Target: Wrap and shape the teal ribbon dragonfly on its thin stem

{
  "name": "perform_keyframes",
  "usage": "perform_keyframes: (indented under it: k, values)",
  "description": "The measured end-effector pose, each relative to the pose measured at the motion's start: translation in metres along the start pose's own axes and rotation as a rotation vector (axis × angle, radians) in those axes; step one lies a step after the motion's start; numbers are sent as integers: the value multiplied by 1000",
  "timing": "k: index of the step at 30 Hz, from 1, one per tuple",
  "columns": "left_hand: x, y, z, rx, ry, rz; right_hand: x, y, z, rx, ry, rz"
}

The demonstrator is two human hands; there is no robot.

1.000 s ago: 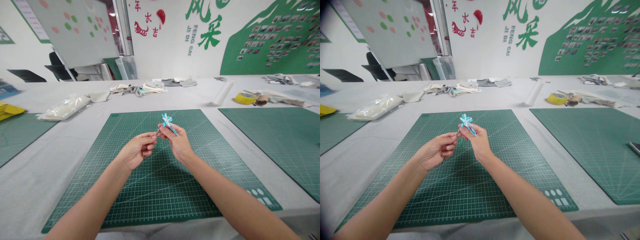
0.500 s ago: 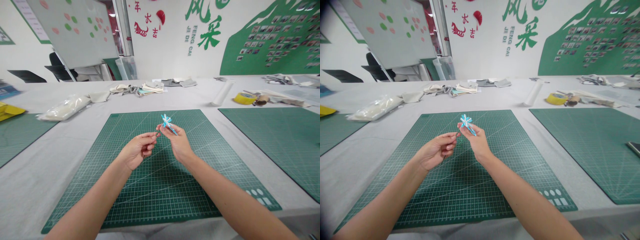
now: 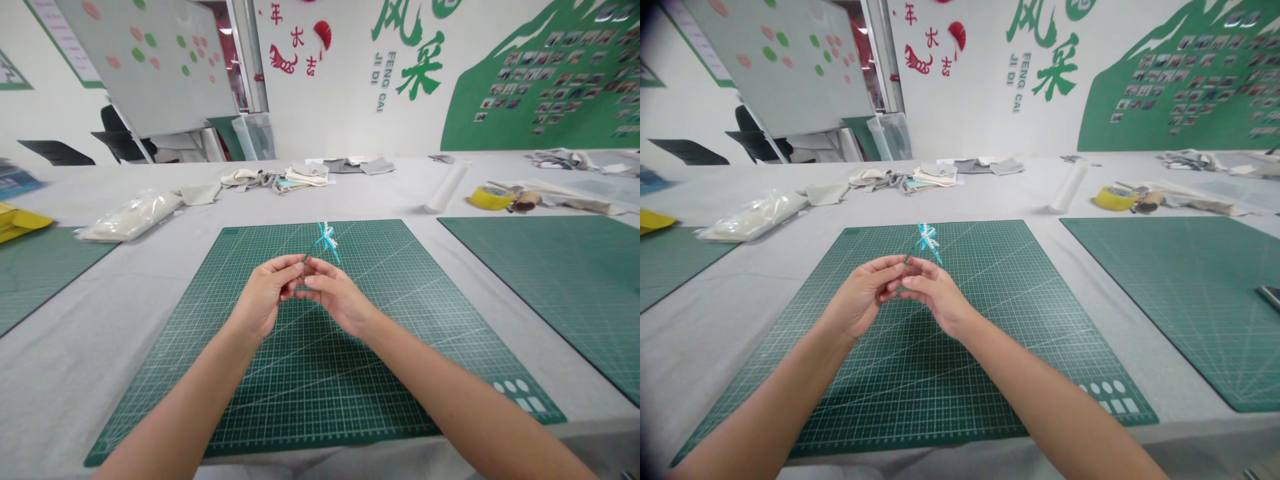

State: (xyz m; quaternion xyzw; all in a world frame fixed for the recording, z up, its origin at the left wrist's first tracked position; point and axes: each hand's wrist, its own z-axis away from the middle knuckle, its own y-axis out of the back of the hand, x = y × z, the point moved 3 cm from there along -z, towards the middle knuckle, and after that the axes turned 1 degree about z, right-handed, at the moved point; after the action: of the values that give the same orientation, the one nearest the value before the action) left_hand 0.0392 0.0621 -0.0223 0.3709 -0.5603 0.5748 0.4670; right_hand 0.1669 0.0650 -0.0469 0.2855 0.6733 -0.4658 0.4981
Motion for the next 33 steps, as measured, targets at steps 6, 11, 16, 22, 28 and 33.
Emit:
perform_keyframes:
  k: [6,11,16,22,28,33]
  values:
    - [3,12,-6,100,-66,-44,-12,1,8,156,220,508]
    - [1,14,-8,124,-62,-189,-30,1,20,191,521,1046]
    - [4,9,-5,102,-144,-482,-46,6,23,308,691,1264]
    - [9,10,-5,158,-392,-882,-58,3,25,303,803,1116]
    - [12,19,-9,243,-419,-952,-49,3,20,83,365,534]
    - [13,13,-6,161,-462,-1123,-61,9,22,135,470,719]
